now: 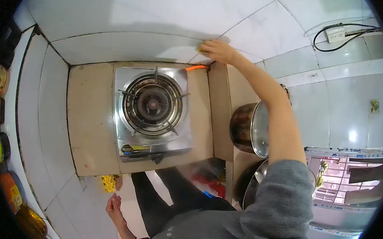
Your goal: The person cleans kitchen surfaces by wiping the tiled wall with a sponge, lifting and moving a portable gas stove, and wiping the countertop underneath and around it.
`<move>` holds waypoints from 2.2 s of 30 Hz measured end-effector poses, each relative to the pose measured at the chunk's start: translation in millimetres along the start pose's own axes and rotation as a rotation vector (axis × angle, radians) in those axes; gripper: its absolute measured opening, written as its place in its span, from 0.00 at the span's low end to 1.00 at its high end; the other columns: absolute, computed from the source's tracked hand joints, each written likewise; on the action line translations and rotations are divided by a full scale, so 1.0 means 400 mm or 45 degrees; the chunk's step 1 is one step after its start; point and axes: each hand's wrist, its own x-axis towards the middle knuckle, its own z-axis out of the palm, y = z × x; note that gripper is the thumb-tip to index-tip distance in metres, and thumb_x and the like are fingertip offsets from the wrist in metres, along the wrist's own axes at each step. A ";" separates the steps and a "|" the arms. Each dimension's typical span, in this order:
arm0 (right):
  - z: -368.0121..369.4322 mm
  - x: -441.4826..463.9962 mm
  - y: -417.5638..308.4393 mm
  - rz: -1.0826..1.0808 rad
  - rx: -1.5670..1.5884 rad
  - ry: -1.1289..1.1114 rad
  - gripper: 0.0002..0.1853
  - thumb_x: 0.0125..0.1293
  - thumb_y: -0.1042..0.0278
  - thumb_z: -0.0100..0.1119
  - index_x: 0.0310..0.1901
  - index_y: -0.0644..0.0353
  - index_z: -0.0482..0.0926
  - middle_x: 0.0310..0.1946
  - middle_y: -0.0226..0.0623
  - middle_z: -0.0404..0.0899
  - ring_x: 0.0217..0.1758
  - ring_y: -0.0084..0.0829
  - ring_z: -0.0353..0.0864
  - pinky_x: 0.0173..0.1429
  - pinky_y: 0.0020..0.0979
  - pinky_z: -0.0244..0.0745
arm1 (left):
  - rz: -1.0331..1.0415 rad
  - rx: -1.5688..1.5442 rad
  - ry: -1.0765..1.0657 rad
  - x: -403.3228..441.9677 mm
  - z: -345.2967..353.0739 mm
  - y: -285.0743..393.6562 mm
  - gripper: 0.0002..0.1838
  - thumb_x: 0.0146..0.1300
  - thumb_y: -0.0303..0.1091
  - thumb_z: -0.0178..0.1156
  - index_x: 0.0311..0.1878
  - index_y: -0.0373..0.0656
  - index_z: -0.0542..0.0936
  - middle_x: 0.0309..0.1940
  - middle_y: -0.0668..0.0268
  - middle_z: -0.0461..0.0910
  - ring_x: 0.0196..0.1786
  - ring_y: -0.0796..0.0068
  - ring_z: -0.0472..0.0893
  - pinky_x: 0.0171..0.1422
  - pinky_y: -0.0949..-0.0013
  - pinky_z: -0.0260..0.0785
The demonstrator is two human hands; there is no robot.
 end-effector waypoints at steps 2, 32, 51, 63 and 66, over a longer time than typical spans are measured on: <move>-0.010 -0.165 0.021 0.067 -0.009 -0.205 0.11 0.58 0.68 0.53 0.42 0.57 0.78 0.47 0.31 0.72 0.54 0.30 0.71 0.57 0.31 0.69 | 0.036 0.019 -0.012 0.000 0.016 0.001 0.18 0.70 0.38 0.53 0.53 0.31 0.76 0.42 0.61 0.79 0.46 0.74 0.79 0.58 0.73 0.71; -0.027 -0.193 -0.094 1.520 1.386 -0.098 0.17 0.61 0.66 0.59 0.49 0.64 0.78 0.47 0.47 0.80 0.51 0.38 0.78 0.56 0.35 0.72 | -0.056 0.158 -0.105 0.026 0.143 0.049 0.17 0.70 0.38 0.54 0.51 0.32 0.77 0.41 0.62 0.80 0.45 0.75 0.79 0.56 0.71 0.72; -0.007 -0.290 -0.063 1.356 0.980 -1.338 0.14 0.60 0.65 0.57 0.47 0.59 0.74 0.32 0.42 0.80 0.37 0.34 0.80 0.37 0.37 0.74 | -0.072 0.089 -0.125 0.017 0.134 0.018 0.17 0.70 0.36 0.53 0.52 0.31 0.76 0.42 0.61 0.79 0.46 0.75 0.79 0.58 0.72 0.72; -0.103 -0.098 -0.200 2.035 2.191 -0.256 0.21 0.60 0.73 0.58 0.53 0.68 0.67 0.41 0.38 0.79 0.38 0.30 0.82 0.38 0.27 0.82 | -0.023 0.106 -0.200 0.024 0.059 -0.010 0.17 0.70 0.38 0.53 0.54 0.35 0.76 0.41 0.63 0.80 0.46 0.77 0.79 0.57 0.70 0.72; -0.053 -0.149 -0.109 2.566 1.887 0.255 0.18 0.61 0.77 0.56 0.51 0.73 0.68 0.42 0.45 0.78 0.39 0.32 0.83 0.36 0.27 0.83 | -0.037 0.118 -0.188 0.021 0.044 -0.019 0.17 0.70 0.38 0.53 0.54 0.35 0.76 0.41 0.63 0.80 0.45 0.77 0.79 0.57 0.70 0.72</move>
